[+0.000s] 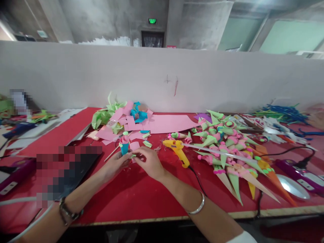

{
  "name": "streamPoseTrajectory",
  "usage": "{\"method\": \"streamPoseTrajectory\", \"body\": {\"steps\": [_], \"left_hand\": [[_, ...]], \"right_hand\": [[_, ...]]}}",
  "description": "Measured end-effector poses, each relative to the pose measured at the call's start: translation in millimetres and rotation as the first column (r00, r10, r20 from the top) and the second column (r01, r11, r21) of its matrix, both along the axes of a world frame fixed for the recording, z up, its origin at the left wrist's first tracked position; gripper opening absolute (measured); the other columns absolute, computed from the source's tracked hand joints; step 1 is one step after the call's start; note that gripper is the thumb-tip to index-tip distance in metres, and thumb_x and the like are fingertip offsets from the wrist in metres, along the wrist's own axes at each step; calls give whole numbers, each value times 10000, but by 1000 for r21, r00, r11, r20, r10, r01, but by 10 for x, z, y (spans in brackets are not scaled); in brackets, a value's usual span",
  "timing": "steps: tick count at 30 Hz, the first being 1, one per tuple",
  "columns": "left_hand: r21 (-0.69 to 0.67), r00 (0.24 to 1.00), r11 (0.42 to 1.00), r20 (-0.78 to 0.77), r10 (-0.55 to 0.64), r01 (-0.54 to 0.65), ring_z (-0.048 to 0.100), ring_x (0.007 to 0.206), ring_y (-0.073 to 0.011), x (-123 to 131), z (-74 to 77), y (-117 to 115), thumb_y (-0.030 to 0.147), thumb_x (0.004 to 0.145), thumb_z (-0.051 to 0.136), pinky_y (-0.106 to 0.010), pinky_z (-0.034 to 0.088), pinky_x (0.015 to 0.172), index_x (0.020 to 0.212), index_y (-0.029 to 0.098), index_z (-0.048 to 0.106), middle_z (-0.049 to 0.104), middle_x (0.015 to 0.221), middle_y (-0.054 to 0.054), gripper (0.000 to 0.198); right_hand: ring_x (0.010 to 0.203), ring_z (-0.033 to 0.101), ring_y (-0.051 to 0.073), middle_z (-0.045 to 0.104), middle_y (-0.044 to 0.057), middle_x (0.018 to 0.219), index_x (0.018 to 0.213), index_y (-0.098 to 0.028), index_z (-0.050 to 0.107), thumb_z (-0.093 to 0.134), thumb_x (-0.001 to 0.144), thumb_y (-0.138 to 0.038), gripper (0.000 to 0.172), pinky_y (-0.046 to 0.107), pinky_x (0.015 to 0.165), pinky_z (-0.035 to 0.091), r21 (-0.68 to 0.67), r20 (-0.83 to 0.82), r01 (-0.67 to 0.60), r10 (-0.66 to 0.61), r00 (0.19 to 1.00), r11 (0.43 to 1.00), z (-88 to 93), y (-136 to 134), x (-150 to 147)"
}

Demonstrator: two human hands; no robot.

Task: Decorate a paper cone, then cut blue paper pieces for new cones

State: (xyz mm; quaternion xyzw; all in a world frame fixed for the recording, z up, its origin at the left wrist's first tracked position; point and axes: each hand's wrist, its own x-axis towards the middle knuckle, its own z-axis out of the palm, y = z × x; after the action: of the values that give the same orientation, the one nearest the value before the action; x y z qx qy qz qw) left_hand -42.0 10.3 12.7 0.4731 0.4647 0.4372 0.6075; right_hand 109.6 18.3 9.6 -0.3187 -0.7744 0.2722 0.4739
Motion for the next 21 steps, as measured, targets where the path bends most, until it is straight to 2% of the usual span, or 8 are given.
{"method": "streamPoseTrajectory", "body": {"steps": [5, 9, 13, 15, 21], "left_hand": [[60, 986, 997, -162, -34, 44, 288, 428, -44, -53, 7, -22, 450, 658, 600, -198, 222, 431, 660, 142, 510, 333, 481, 80, 321], [55, 993, 998, -120, 8, -2, 320, 444, -50, 9, -8, -37, 448, 650, 612, -205, 237, 449, 758, 144, 546, 384, 521, 71, 329], [40, 995, 994, 4, 101, -102, 285, 419, -45, 111, -30, -81, 468, 638, 612, -197, 208, 427, 747, 156, 522, 318, 488, 92, 343], [63, 993, 991, 19, 120, -121, 260, 410, -44, 136, -40, -98, 485, 639, 604, -195, 195, 415, 723, 155, 514, 291, 470, 98, 352], [120, 985, 982, -85, 153, -143, 260, 410, -52, 127, -46, -107, 466, 650, 606, -198, 199, 410, 760, 138, 551, 299, 439, 101, 350]], "right_hand": [[815, 586, 158, 629, 52, 866, 887, -190, 621, 543, 747, -136, 169, 280, 717, 471, 21, -30, -25, 26, 999, 999, 2, -17, 6], [779, 597, 155, 631, 44, 829, 859, -185, 619, 571, 744, -210, 128, 272, 687, 490, -90, -127, -21, 9, 992, 996, -46, 5, 3], [777, 597, 143, 621, 25, 827, 870, -194, 594, 585, 730, -209, 141, 268, 704, 495, -180, -218, -42, 2, 976, 983, -98, 12, -24], [782, 591, 139, 615, 24, 846, 880, -197, 586, 584, 721, -182, 161, 271, 720, 491, -169, -234, -41, 1, 972, 985, -106, 0, -39], [739, 583, 132, 597, 23, 812, 837, -190, 604, 564, 717, -153, 132, 267, 701, 496, -113, -236, -6, -21, 971, 994, -89, -27, -54]]}}
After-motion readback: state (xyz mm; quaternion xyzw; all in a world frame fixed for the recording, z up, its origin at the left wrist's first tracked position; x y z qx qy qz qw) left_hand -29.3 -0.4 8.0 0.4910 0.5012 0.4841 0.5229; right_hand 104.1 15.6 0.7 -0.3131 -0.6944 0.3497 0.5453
